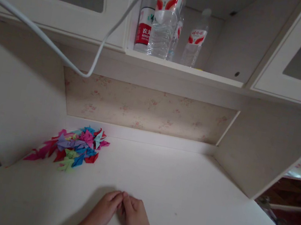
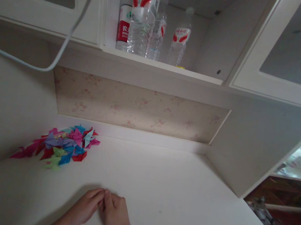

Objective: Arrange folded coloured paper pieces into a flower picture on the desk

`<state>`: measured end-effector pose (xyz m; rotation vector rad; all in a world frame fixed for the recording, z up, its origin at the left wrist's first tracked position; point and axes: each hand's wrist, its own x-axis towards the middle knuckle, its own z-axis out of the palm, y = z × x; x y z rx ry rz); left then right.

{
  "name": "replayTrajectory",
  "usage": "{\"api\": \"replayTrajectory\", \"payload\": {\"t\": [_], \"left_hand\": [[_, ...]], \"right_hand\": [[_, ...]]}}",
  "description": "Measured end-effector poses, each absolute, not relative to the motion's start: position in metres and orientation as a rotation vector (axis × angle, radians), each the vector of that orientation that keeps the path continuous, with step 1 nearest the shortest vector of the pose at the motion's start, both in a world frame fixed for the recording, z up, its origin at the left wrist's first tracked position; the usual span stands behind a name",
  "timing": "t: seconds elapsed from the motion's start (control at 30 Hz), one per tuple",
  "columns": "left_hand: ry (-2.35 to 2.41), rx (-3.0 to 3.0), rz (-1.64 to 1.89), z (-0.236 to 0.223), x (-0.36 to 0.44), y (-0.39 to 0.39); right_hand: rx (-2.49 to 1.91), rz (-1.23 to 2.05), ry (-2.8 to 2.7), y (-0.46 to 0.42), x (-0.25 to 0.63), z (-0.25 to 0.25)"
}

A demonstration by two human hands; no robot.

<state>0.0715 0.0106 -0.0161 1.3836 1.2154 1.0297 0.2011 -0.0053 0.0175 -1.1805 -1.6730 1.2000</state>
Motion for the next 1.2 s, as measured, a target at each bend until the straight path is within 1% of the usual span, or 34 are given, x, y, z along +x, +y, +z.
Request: {"api": "replayTrajectory", "payload": {"t": [0.27, 0.73, 0.93, 1.2], "left_hand": [[1.279, 1.503, 1.016, -0.001, 0.074, 0.001], [1.28, 1.542, 0.995, 0.006, 0.077, -0.004], [1.274, 1.557, 0.983, 0.006, 0.076, -0.004], [1.266, 1.529, 0.958, 0.019, 0.077, -0.009]], "right_hand": [[-1.192, 1.193, -1.67, -0.005, 0.203, 0.019], [-1.202, 1.276, -1.6, -0.006, 0.204, 0.015], [-1.124, 1.378, -1.502, -0.005, 0.204, 0.017], [-1.032, 1.544, -1.261, -0.003, 0.21, 0.01]]}}
